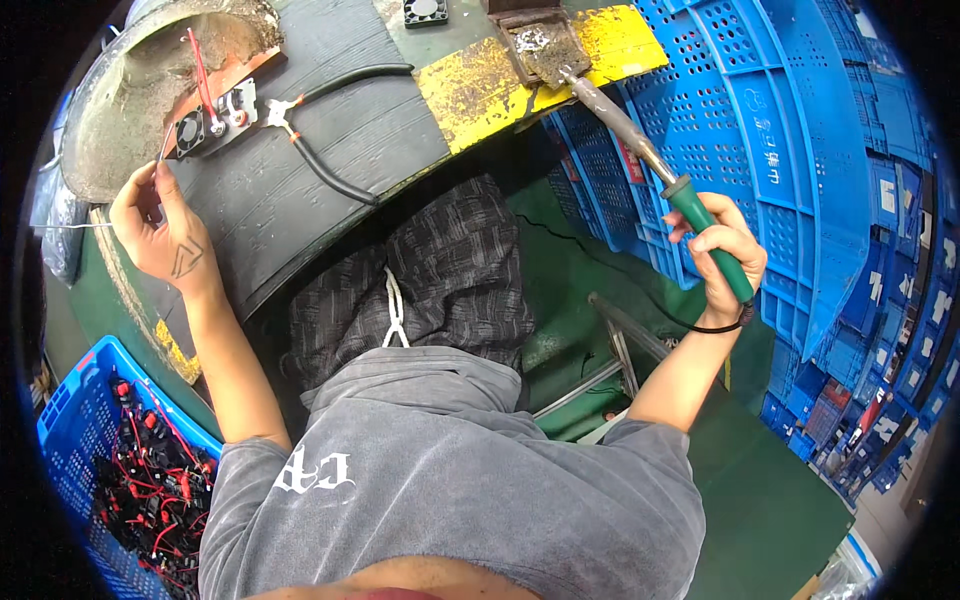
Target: Solder wires onto small electronic cooling fans and organize them into bins.
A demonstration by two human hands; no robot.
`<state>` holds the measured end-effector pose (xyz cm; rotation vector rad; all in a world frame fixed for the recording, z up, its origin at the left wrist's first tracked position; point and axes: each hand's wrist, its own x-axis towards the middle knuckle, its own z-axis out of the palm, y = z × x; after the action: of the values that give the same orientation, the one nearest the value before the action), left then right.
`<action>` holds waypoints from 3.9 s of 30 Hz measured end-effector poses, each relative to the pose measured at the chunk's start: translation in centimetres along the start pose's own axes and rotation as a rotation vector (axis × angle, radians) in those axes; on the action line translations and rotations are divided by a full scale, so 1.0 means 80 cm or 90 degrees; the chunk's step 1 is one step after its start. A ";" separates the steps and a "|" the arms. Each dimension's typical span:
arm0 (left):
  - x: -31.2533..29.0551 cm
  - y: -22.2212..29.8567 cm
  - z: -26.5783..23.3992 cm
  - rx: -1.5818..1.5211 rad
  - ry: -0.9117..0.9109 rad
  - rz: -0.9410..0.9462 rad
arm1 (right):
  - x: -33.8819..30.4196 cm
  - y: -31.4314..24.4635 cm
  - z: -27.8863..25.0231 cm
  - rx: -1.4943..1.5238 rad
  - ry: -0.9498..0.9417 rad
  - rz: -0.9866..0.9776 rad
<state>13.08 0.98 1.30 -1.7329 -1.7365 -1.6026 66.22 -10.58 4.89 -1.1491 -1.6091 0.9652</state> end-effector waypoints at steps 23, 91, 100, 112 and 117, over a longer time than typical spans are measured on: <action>0.001 -0.003 -0.009 -0.027 0.004 0.001 | 0.032 -0.062 -0.010 -0.147 -0.128 -0.012; 0.003 0.002 -0.009 -0.024 0.006 -0.001 | -0.049 0.077 0.098 1.078 0.473 0.325; -0.004 0.004 -0.009 -0.041 0.013 -0.001 | -0.057 0.059 0.092 1.043 0.500 0.306; 0.028 0.015 -0.035 0.070 -0.024 0.100 | -0.009 0.035 0.133 0.898 0.381 0.171; 0.021 0.017 -0.082 0.050 -0.101 0.138 | 0.045 0.037 0.212 0.793 0.287 0.091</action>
<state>10.31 -3.49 5.80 -1.9798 -1.5874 -1.3225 50.22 -7.83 -1.87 -0.5023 -0.3535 1.3555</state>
